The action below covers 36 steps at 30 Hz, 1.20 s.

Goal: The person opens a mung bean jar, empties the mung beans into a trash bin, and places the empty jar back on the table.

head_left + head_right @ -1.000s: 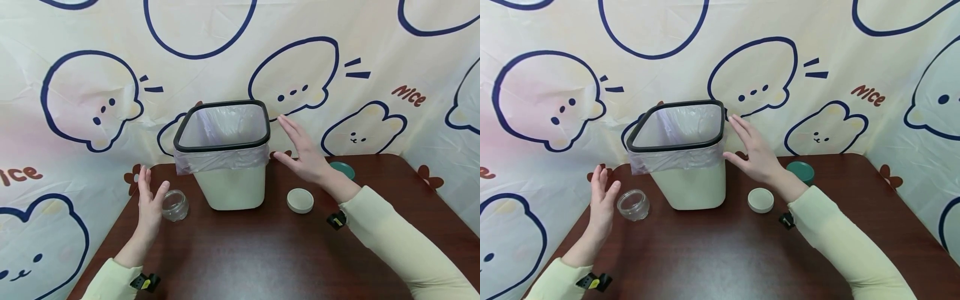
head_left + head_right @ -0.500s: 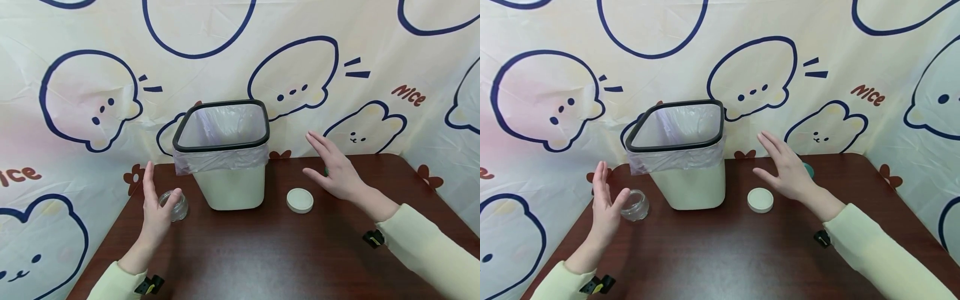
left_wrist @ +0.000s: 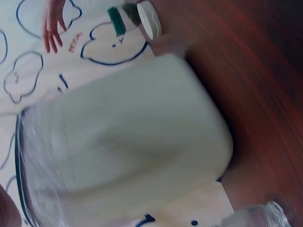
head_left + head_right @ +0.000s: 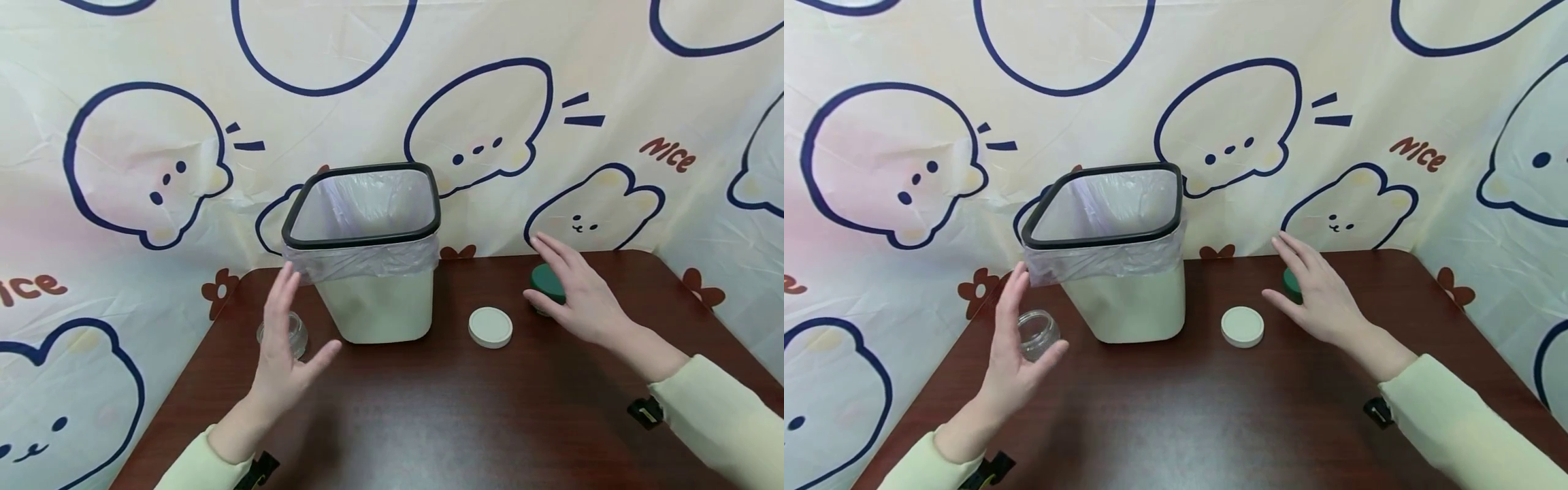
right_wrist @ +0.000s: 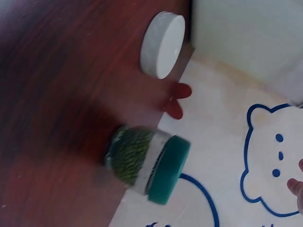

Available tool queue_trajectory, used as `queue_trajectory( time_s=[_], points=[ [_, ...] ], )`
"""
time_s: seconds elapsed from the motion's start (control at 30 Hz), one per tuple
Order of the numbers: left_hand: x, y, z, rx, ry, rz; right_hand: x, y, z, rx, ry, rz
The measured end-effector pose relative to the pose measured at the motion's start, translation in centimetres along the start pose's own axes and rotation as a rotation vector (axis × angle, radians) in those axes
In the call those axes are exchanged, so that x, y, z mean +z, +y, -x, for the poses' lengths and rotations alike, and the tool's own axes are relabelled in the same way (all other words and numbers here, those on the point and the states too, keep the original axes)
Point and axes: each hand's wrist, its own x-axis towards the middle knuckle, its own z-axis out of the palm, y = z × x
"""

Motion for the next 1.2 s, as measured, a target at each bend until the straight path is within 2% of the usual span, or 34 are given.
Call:
queue_trajectory(
  time_s=[0.07,0.13,0.2,0.3,0.53,0.7,0.9,1.2],
  points=[
    [0.6,0.4,0.0,0.083,-0.017,-0.009,-0.1,0.4,0.5,0.016,0.006,0.002],
    [1.2,0.7,0.0,0.137,-0.042,0.001,-0.2,0.9,0.9,0.032,0.011,0.006],
    [1.8,1.0,0.2,0.160,-0.078,0.014,-0.2,1.3,1.3,0.048,0.011,0.012],
    [2.6,1.2,0.4,0.160,-0.135,0.036,-0.3,1.8,1.8,0.076,0.008,0.024],
    [4.0,1.4,1.0,0.096,-0.265,0.069,-0.5,2.8,2.7,0.154,-0.006,0.020],
    [4.9,1.4,1.0,0.013,-0.362,0.108,-0.6,3.5,3.4,0.235,-0.020,-0.004],
    [6.2,1.4,1.1,-0.067,-0.432,0.153,-0.4,4.1,4.0,0.329,-0.040,-0.075],
    [8.2,1.5,1.1,-0.147,-0.516,0.210,0.4,4.4,5.0,0.390,-0.061,-0.160]
  ],
)
